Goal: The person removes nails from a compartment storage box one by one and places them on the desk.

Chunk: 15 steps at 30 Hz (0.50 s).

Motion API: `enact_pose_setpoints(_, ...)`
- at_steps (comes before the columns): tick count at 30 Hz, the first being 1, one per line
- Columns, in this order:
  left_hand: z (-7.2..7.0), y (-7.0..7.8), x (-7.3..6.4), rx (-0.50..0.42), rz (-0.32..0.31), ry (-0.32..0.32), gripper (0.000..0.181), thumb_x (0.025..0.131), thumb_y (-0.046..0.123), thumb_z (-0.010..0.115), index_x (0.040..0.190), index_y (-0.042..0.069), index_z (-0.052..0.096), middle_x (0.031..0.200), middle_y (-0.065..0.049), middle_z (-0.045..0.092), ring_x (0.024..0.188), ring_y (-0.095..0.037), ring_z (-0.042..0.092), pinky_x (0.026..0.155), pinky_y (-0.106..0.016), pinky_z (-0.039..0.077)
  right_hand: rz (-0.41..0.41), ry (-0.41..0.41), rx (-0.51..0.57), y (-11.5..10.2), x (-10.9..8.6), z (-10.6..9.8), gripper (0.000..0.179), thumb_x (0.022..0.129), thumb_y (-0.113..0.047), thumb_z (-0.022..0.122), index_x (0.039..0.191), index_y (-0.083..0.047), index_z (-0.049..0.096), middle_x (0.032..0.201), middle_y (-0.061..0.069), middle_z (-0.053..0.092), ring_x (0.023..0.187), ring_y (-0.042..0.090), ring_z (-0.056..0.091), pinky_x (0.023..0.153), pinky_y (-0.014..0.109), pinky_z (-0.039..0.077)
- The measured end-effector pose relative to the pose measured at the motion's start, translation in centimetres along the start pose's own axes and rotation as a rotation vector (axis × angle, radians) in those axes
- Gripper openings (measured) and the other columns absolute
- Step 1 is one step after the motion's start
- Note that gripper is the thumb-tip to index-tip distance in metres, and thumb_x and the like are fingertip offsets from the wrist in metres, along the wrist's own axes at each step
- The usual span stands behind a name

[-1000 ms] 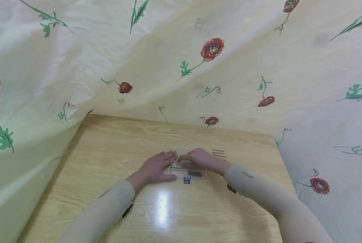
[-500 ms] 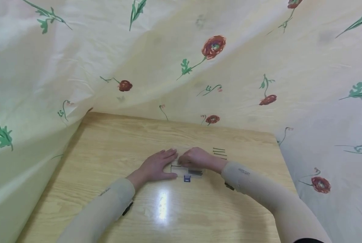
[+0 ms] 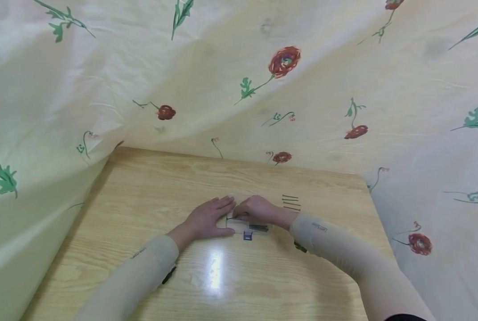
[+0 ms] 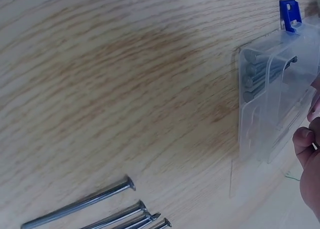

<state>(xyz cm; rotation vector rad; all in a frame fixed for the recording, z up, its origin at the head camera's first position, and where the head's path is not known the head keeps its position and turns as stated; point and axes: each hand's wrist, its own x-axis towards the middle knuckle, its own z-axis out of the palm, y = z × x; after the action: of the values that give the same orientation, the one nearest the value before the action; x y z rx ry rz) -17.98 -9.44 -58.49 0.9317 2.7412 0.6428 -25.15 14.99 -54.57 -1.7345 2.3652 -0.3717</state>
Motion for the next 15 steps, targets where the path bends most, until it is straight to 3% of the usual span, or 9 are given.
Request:
enact_pose_setpoints(7,0.0,0.1,0.2,-0.003,0.011,0.012,0.094,0.098,0.071,0.061,0.169,0.015,0.033,0.177,-0.001,0.023,0.164,-0.019,0.020,0.134,-0.041,0.018,0.076,-0.003,0.032,0.3,-0.4,0.0,0.011,0.098,-0.015,0.079,0.108,-0.010,0.083,0.102,0.000,0.082,0.093,0.012,0.078,0.086,0.026,0.064)
enact_pose_setpoints(15,0.0,0.1,0.4,0.012,-0.005,0.002,0.094,0.098,0.073,0.059,0.169,0.016,0.033,0.177,-0.001,0.023,0.164,-0.018,0.020,0.134,-0.040,0.017,0.250,0.068,0.146,0.4,-2.5,-1.4,0.009,0.099,-0.017,0.079,0.106,-0.013,0.083,0.098,-0.002,0.082,0.063,-0.003,0.053,0.060,0.019,0.051)
